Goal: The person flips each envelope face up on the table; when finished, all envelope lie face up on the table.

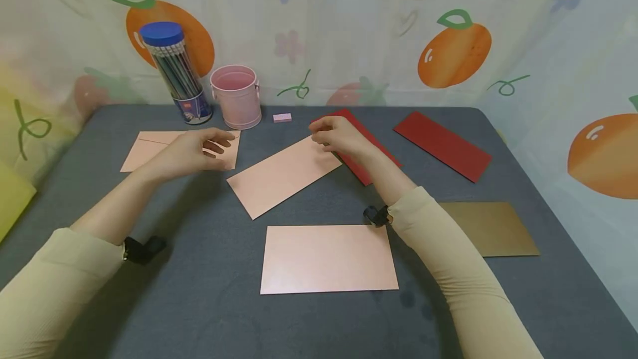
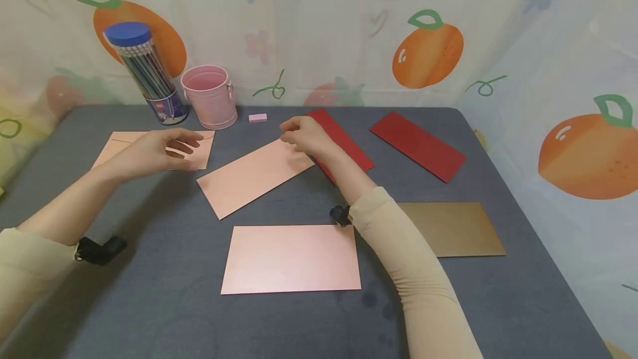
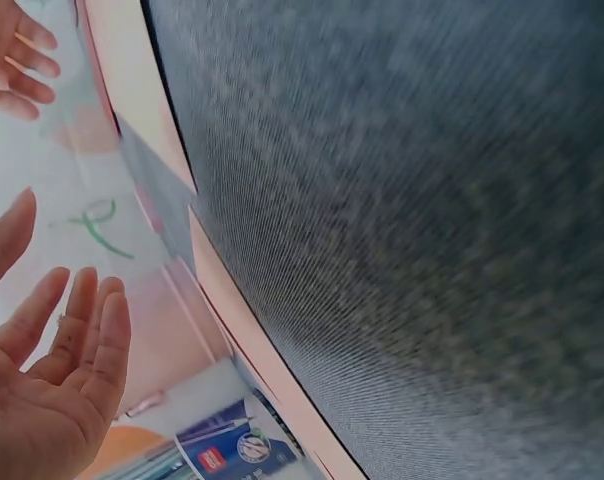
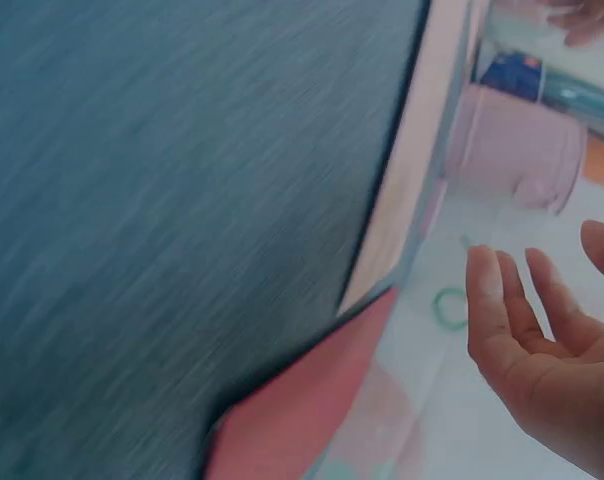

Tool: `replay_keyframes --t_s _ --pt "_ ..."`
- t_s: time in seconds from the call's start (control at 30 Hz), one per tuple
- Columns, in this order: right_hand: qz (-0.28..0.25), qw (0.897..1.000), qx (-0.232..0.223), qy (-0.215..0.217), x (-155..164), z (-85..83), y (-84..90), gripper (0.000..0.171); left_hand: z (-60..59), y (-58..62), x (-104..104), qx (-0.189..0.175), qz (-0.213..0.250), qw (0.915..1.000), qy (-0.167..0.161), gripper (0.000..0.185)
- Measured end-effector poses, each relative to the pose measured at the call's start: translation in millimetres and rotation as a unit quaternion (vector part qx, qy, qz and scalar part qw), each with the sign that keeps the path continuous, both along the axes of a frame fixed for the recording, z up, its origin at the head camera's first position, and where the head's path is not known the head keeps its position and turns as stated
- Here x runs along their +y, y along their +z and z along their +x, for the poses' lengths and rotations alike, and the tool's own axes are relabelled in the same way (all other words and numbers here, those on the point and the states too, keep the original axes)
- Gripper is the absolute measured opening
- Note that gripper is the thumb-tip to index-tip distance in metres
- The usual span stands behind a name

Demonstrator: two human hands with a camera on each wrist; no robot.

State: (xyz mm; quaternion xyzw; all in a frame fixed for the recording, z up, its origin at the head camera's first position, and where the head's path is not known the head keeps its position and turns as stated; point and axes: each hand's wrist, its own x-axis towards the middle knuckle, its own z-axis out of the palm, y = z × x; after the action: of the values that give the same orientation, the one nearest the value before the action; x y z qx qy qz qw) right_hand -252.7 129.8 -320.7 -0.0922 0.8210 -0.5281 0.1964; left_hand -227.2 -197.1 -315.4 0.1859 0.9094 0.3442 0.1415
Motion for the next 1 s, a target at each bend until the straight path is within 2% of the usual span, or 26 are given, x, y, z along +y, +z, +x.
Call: replay_keyframes --t_s 0.27,0.53,0.77,1.0 --pt "0.047 0.998 -0.010 -0.027 36 4.7 -9.3 0.042 12.9 -4.9 11 -0.002 -0.001 0.9991 -0.043 0.069" --pt "0.064 0.998 -0.012 -0.023 44 6.7 -15.1 0.041 17.4 -18.2 18 0.002 -0.009 0.9953 -0.097 0.080" --pt "0.103 0.995 0.007 0.010 43 7.6 -18.1 0.041 20.9 -28.0 19 0.016 -0.024 0.9945 -0.100 0.083" --pt "0.129 0.991 0.016 0.026 43 8.8 -25.6 0.039 22.3 -31.4 20 0.025 -0.046 0.9942 -0.093 0.083"
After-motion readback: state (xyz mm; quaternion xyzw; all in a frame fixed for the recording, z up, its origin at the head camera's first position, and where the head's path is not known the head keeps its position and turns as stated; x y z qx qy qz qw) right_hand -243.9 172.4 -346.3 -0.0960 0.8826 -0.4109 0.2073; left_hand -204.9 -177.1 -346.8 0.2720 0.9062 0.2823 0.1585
